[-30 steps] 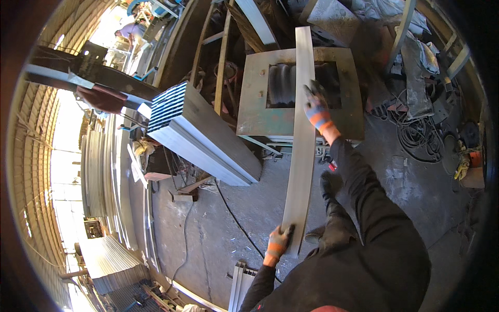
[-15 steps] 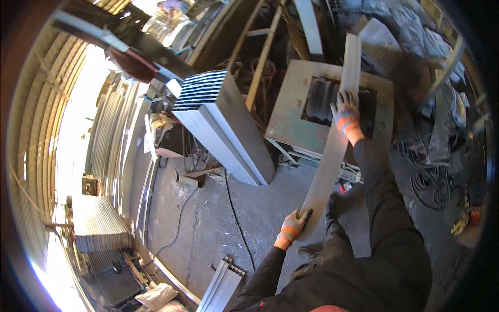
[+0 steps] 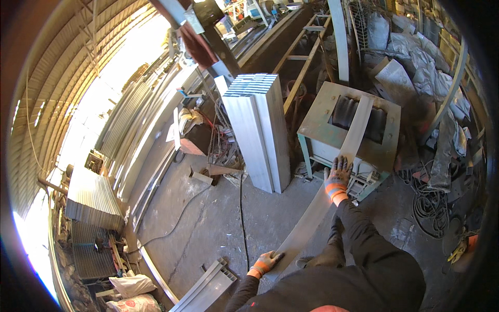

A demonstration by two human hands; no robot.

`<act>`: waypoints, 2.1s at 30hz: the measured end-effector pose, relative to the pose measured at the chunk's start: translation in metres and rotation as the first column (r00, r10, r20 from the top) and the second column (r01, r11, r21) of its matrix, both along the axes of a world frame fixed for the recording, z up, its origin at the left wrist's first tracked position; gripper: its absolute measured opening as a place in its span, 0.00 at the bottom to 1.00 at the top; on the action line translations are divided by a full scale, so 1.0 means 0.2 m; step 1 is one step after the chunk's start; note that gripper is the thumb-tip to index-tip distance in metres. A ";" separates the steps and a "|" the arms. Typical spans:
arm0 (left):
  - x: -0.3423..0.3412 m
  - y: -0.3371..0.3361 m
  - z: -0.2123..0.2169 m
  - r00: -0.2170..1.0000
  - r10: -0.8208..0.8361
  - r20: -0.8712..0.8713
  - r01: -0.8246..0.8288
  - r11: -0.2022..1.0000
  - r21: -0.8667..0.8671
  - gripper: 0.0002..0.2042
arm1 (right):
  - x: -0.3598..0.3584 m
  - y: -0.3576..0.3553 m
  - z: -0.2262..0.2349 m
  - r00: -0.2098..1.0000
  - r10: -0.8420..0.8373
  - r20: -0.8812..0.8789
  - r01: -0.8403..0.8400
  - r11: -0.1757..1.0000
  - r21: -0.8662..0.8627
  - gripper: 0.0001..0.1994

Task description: The person repeatedly feeds long metal strips through a bench-mounted roller machine to smooth or flatten them. They handle each strip by hand, pass it through the rollers, then stack the finished pieces. The person also walks to a nearby area to retrieve additional metal strips and returns to continue processing.

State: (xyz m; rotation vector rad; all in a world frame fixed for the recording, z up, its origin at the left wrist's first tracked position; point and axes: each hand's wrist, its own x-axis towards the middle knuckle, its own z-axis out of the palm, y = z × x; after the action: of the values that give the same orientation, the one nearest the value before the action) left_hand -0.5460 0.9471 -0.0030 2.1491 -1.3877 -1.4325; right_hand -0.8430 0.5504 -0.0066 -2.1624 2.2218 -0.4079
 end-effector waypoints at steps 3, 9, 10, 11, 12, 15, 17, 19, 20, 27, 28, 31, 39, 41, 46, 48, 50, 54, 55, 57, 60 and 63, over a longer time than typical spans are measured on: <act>0.20 0.40 0.03 0.999 0.014 0.031 -0.015 0.998 0.054 0.32 | 0.18 0.40 -0.01 0.999 0.045 -0.008 -0.045 0.999 0.002 0.42; 0.55 1.03 0.21 0.995 0.046 0.089 -0.052 0.997 0.064 0.34 | 0.34 1.02 -0.26 0.946 0.135 0.295 -0.098 0.986 -0.137 0.47; 0.58 1.09 0.24 0.994 0.044 0.104 -0.048 0.998 0.037 0.34 | 0.32 1.05 -0.32 0.909 0.126 0.398 -0.058 0.982 -0.180 0.49; 0.60 1.16 0.26 0.991 0.044 0.127 -0.049 0.998 0.036 0.34 | 0.29 1.07 -0.38 0.850 0.024 0.526 0.045 0.992 -0.118 0.53; 0.62 1.26 0.29 0.987 0.045 0.153 -0.054 0.997 0.056 0.34 | 0.25 1.04 -0.43 0.856 -0.098 0.508 0.149 0.987 -0.061 0.57; 0.67 1.44 0.31 0.982 0.003 0.186 -0.006 1.000 0.017 0.32 | 0.12 0.92 -0.51 -0.151 -0.450 0.880 0.017 0.889 0.457 0.51; 0.71 1.52 0.27 0.979 -0.016 0.203 0.016 1.000 0.003 0.32 | 0.10 0.87 -0.48 -0.415 -0.577 0.703 -0.253 0.816 0.520 0.38; 0.75 1.57 0.18 0.963 0.030 0.269 -0.017 0.999 -0.050 0.32 | 0.12 0.88 -0.37 -0.435 -0.458 0.775 -0.298 0.886 0.356 0.32; 0.77 1.56 0.13 0.951 0.049 0.306 -0.030 0.998 -0.064 0.33 | 0.16 0.89 -0.28 -0.412 -0.421 0.808 -0.270 0.903 0.333 0.30; 0.80 0.78 -0.03 0.955 0.166 0.246 -0.021 0.864 -0.504 0.40 | 0.60 0.94 0.29 -0.578 -0.204 0.790 -0.331 0.944 0.002 0.21; 0.79 0.55 0.04 0.977 0.196 0.080 -0.116 0.810 -0.574 0.40 | 0.70 0.94 0.29 -0.543 -0.223 0.810 -0.329 0.943 0.040 0.20; 0.73 -0.08 0.40 0.977 0.129 -0.170 -0.213 0.608 -0.765 0.40 | 0.96 0.97 0.17 -0.505 -0.256 0.824 -0.437 0.899 0.012 0.22; 0.85 -1.23 0.88 0.828 0.011 -0.561 -0.453 0.602 -0.657 0.22 | 1.44 0.60 -0.15 -0.116 -0.017 0.993 -0.723 0.687 -0.073 0.30; 0.92 -1.36 0.78 0.821 0.004 -0.571 -0.434 0.654 -0.619 0.21 | 1.44 0.37 -0.11 0.273 0.092 0.957 -0.782 0.601 0.165 0.31; 0.99 -1.61 0.56 0.926 -0.126 -0.356 -0.150 0.742 -0.653 0.16 | 1.48 -0.11 0.05 0.188 0.266 0.945 -0.810 0.586 -0.004 0.37; 0.99 -1.70 0.48 0.924 -0.071 -0.375 -0.160 0.818 -0.552 0.16 | 1.50 -0.26 0.08 0.234 0.413 0.880 -0.818 0.574 -0.052 0.43; 1.03 -1.78 0.43 0.981 -0.093 -0.169 -0.027 0.801 -0.598 0.16 | 1.52 -0.37 0.09 0.278 0.419 0.864 -0.823 0.568 -0.010 0.43; 1.16 -1.96 0.39 0.877 -0.384 0.288 0.467 0.823 -0.324 0.16 | 1.54 -0.55 0.03 0.342 0.283 0.896 -0.834 0.531 0.150 0.29; 1.18 -2.02 0.39 0.880 -0.373 0.294 0.473 0.754 -0.456 0.17 | 1.56 -0.58 0.00 0.357 0.203 0.912 -0.813 0.547 0.196 0.27; 1.21 -2.13 0.42 0.951 -0.253 0.177 0.308 0.792 -0.527 0.19 | 1.61 -0.63 -0.06 0.320 0.150 0.936 -0.770 0.617 0.164 0.21; 1.24 -2.30 0.47 0.990 -0.013 -0.143 -0.072 0.821 -0.567 0.29 | 1.72 -0.73 -0.17 0.538 0.148 0.830 -0.574 0.786 0.232 0.19; 1.34 -2.44 0.46 0.925 0.063 -0.374 -0.264 0.816 -0.514 0.44 | 1.79 -0.87 -0.25 0.513 0.089 0.854 -0.452 0.874 0.180 0.17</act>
State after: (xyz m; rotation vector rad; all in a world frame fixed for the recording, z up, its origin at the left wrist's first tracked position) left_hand -0.2780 0.4599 0.0895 1.5200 -1.2472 -1.0845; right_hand -0.4845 0.3764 -0.0563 -1.5459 1.2463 -0.7143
